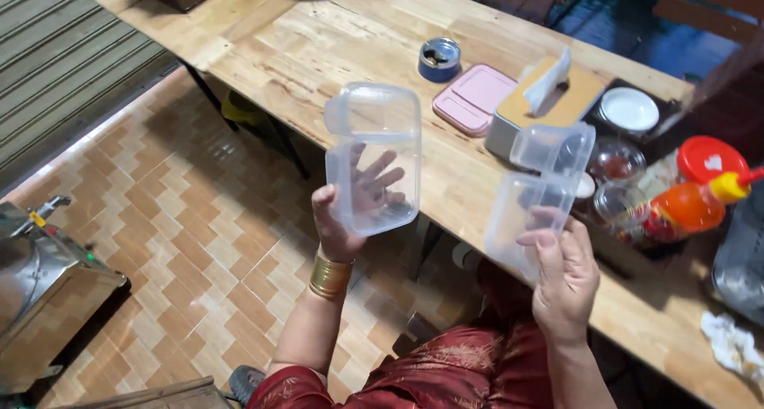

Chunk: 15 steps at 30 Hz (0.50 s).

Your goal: The person is cleaning and drying clear plastic food containers by wiping them thoroughly with a cloth.

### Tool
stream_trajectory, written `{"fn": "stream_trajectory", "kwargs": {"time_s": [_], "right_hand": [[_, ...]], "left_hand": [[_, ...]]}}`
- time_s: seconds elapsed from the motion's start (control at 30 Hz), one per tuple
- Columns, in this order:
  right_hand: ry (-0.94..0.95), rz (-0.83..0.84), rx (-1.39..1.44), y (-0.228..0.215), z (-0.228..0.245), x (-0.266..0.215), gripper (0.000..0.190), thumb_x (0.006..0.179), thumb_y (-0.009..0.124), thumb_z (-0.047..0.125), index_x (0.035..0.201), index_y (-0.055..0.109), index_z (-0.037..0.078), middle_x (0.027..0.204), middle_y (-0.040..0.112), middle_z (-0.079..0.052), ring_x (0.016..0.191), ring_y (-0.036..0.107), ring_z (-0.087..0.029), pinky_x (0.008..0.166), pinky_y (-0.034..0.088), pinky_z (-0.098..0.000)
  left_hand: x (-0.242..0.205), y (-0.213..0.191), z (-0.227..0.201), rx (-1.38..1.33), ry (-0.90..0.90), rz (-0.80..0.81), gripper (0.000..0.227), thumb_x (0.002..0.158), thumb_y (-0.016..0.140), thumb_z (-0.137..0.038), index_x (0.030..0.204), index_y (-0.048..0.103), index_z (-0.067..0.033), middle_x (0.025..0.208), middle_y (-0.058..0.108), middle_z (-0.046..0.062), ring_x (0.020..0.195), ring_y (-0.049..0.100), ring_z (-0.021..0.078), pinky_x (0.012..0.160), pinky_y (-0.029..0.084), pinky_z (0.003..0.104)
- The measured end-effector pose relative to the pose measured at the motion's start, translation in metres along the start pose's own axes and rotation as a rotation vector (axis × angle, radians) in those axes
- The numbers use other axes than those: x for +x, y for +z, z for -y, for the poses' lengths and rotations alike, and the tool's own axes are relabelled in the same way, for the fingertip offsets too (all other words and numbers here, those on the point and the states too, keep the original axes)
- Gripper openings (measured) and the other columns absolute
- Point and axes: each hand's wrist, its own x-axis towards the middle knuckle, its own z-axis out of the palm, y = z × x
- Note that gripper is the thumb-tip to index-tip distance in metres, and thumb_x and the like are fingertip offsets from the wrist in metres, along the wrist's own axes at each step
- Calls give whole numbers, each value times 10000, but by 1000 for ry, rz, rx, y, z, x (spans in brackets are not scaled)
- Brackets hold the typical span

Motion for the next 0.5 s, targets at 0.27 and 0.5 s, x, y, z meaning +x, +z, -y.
{"fn": "stream_trajectory", "kwargs": {"time_s": [0.27,0.5], "right_hand": [[323,59,346,-34,-20,20,331,1057,546,272,855,702,62,1218,657,-124,1167,631,-223,1021,507,-337],[1,329,-312,-45,-13,15,196,964,616,152,893,772,58,1182,690,-119,1183,632,-268,1114,431,-418]], "left_hand": [[107,-53,-9,1317,126,-306,855,811,777,-419,1522,408,-121,1569,429,143,1471,382,283,1197,315,415],[152,-94,15,2224,-122,-378,885,797,661,-724,1493,450,-218,1429,381,273,1211,428,517,962,372,693]]}}
